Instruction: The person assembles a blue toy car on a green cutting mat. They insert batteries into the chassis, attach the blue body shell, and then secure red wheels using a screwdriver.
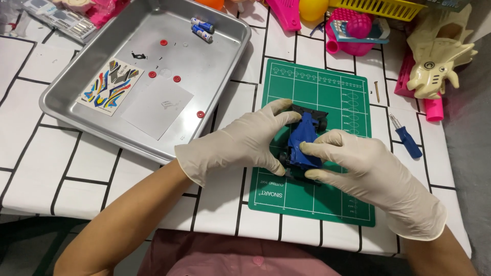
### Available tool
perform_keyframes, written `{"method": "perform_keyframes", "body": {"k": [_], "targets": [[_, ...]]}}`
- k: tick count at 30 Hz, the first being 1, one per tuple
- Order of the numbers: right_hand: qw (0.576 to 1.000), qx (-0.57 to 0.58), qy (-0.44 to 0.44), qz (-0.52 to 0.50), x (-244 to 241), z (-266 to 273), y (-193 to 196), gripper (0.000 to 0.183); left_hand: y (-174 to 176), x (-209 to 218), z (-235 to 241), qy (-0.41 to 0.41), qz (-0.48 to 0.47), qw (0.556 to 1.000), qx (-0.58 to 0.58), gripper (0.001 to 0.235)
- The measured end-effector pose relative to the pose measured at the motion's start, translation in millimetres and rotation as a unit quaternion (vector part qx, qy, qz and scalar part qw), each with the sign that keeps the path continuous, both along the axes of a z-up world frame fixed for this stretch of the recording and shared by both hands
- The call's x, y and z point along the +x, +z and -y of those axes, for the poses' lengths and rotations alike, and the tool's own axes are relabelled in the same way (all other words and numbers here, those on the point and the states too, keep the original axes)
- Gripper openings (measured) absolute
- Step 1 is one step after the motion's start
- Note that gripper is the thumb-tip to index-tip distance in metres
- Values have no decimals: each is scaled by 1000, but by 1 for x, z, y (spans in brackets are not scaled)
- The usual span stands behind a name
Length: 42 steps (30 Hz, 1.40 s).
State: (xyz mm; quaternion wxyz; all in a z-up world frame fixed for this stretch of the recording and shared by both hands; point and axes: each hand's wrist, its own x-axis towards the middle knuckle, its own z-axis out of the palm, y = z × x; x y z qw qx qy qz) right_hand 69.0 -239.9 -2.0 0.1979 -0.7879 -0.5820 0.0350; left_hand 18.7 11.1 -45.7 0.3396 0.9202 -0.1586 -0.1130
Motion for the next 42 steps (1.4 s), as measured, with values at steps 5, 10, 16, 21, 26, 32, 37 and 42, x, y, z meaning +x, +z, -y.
{"method": "perform_keyframes", "body": {"k": [5,10,16,21,26,32,37,42], "targets": [[999,-42,-1,35,2,1,-6,51,-4,1,0,-1,8,1000,4,125],[997,-64,0,46,0,0,-6,52,-9,3,1,0,23,1000,-1,122],[995,-71,4,64,1,1,-9,54,-7,2,1,-2,32,999,1,121],[993,-94,-6,69,2,2,-13,55,-2,0,1,8,16,1000,5,116],[995,-76,7,62,2,1,-11,54,-2,-1,2,8,19,1000,11,114],[990,-61,21,127,4,1,-17,53,-3,0,3,10,19,1000,17,116],[976,-51,41,209,5,-1,-13,52,-6,-1,2,4,52,999,-3,118],[979,-62,48,187,3,-3,-1,57,-1,-2,2,-3,50,998,-41,124]]}}
